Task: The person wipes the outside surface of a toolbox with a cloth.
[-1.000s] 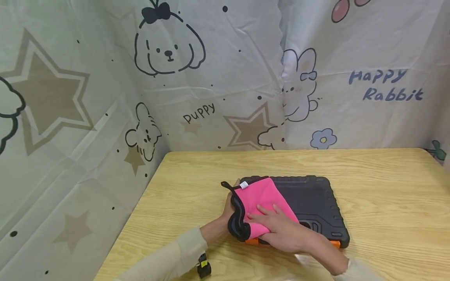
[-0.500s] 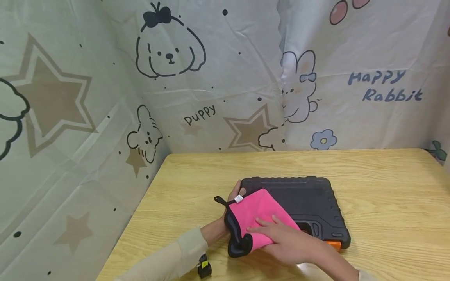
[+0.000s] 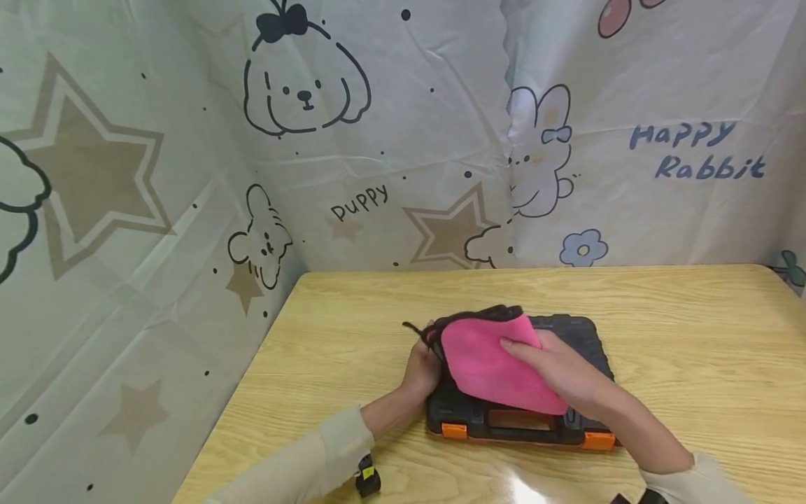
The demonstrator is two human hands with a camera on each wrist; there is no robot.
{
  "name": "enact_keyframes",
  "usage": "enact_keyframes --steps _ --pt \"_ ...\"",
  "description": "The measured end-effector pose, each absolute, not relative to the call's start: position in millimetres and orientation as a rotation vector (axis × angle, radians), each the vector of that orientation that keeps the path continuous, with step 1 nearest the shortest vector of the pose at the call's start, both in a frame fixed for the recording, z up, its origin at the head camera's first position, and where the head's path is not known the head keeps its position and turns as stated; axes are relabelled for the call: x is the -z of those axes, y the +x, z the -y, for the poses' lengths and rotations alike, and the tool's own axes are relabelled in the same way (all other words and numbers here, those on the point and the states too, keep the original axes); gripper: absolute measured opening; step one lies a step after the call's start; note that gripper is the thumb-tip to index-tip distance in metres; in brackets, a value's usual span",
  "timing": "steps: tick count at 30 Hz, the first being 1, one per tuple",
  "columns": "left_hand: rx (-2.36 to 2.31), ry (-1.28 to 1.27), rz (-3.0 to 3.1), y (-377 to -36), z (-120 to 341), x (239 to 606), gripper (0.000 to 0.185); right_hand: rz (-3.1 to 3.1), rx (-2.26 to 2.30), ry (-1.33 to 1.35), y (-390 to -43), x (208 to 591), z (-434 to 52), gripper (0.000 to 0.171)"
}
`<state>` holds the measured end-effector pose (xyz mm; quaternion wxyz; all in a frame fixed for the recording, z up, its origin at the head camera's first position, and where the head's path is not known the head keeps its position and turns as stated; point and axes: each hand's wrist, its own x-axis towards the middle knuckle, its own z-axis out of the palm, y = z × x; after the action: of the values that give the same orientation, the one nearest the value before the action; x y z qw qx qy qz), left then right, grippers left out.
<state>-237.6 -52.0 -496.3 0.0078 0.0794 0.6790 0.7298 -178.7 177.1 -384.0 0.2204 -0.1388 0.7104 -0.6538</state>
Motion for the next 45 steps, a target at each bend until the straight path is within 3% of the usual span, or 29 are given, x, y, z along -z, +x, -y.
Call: enact_keyframes --steps 4,13,17,29,37,45 --pt "-1.915 0.116 -2.495 -239.5 51.1 495.2 0.051 -1.991 1.959 -0.238 -184.7 375.0 -187.9 0.049" --pt "-1.907 0.025 -2.433 -240.5 49.1 494.1 0.053 -2.449 2.078 0.015 -202.2 372.6 -199.1 0.062" --pt "-1.910 0.023 -2.430 -241.5 48.5 494.6 0.053 -2.789 1.938 0.045 -212.3 383.5 -198.0 0.058" --pt "-1.911 0.000 -2.435 -239.3 49.6 493.8 0.053 -2.871 1.404 -0.482 -226.6 429.0 -176.5 0.042" --pt "-1.883 -0.012 -2.468 -238.8 50.3 493.9 0.053 -2.905 0.943 -0.710 -219.0 443.4 -162.3 0.051" --pt "-1.867 -0.027 -2.514 -239.7 48.3 495.1 0.053 -2.832 0.857 -0.857 -205.0 436.0 -165.5 0.050"
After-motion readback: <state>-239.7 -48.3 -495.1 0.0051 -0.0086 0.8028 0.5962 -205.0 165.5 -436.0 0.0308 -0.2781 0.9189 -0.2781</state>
